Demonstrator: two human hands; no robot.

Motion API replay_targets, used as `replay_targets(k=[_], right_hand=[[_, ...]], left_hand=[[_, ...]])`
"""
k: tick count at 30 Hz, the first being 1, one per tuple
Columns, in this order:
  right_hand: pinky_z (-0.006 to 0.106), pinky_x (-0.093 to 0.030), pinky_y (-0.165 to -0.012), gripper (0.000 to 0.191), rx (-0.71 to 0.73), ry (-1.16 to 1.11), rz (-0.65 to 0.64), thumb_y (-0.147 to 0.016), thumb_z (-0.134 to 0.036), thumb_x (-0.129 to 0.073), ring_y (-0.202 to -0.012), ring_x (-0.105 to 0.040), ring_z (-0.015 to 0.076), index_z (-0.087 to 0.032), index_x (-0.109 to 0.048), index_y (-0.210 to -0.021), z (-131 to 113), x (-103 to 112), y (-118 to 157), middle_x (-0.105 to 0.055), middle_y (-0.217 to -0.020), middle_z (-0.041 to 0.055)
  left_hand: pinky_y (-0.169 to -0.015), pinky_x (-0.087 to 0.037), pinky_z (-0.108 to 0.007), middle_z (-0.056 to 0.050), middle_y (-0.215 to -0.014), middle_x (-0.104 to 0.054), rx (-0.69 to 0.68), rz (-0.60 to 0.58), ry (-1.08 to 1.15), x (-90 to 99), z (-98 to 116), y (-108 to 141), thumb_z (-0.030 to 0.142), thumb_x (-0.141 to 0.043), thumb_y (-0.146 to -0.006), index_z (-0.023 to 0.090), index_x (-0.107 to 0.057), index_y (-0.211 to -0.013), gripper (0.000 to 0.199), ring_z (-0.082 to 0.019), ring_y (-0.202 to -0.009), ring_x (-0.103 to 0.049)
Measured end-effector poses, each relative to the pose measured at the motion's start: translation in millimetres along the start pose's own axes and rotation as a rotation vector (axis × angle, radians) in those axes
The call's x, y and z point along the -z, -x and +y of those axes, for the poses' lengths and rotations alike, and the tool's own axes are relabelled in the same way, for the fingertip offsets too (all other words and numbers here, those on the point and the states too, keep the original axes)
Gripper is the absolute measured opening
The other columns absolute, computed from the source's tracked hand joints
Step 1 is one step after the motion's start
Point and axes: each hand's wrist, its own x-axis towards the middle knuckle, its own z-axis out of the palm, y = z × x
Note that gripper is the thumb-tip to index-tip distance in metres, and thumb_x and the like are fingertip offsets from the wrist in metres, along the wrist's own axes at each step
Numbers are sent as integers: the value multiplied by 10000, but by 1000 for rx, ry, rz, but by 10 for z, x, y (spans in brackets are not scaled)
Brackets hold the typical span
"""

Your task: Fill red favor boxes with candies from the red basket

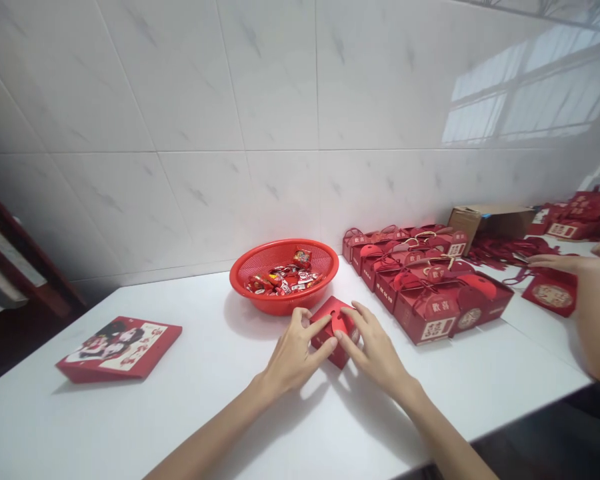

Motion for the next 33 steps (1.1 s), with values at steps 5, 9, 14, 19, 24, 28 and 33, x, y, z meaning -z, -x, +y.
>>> replay_targets(k=[5,9,14,19,24,28,33], right_hand=[[536,-408,-1123,548,29,74,-49,-963,-510,-459,-1430,-395,349,-193,-522,-1405,-29,-22,74,-424,-1527,197],[562,-380,-1132,569,56,185,-121,-955,-525,-478,-1438,-367,385,-182,-556,-1401,-77,5,59,-401,-1533,224],[535,-462,-1071,511,70,233,-82,-944,-457,-527,-1356,-473,365,-198,-584,-1381,-110,-32,61,-488,-1446,220],[523,-508,-1026,560,50,192,-62,-854,-411,-673,-1294,-525,369,-196,-598,-1366,-141,-15,73,-518,-1406,216],[483,-506,-1040,528,59,106,52,-833,-436,-698,-1262,-561,322,-270,-624,-1329,-216,393,306,-563,-1369,146],[388,-523,-1016,508,34,87,111,-848,-470,-680,-1266,-578,277,-331,-611,-1332,-158,1006,688,-556,-1408,88],[431,-508,-996,496,-229,279,478,-836,-544,-646,-1146,-636,295,-275,-654,-1252,392,1684,1034,-659,-1255,95]], left_hand=[[-941,-541,-434,-82,-1122,-473,-71,110,25,-75,-65,86,500,-546,-929,251,-650,-1307,464,-224,-1011,-575],[-954,-529,-447,-114,-1221,-457,-69,77,87,-144,-160,194,475,-509,-949,230,-594,-1370,494,-218,-981,-591],[-1031,-480,-477,-123,-1513,-294,-76,19,287,-342,-306,429,425,-544,-948,344,-260,-1562,682,-263,-1170,-550],[-981,-496,-459,-124,-1444,-417,-64,76,452,-393,-347,543,400,-522,-965,361,-122,-1574,729,-231,-1089,-583],[-969,-500,-460,-118,-1383,-481,-81,96,453,-295,-422,514,409,-512,-964,338,-243,-1528,629,-222,-1026,-602],[-939,-528,-447,-103,-1252,-562,-96,70,435,-305,-483,498,405,-524,-959,315,-350,-1489,565,-225,-975,-624],[-901,-561,-387,-81,-1418,-462,-112,1,427,-331,-469,486,355,-514,-973,376,-423,-1443,479,-189,-937,-634]])
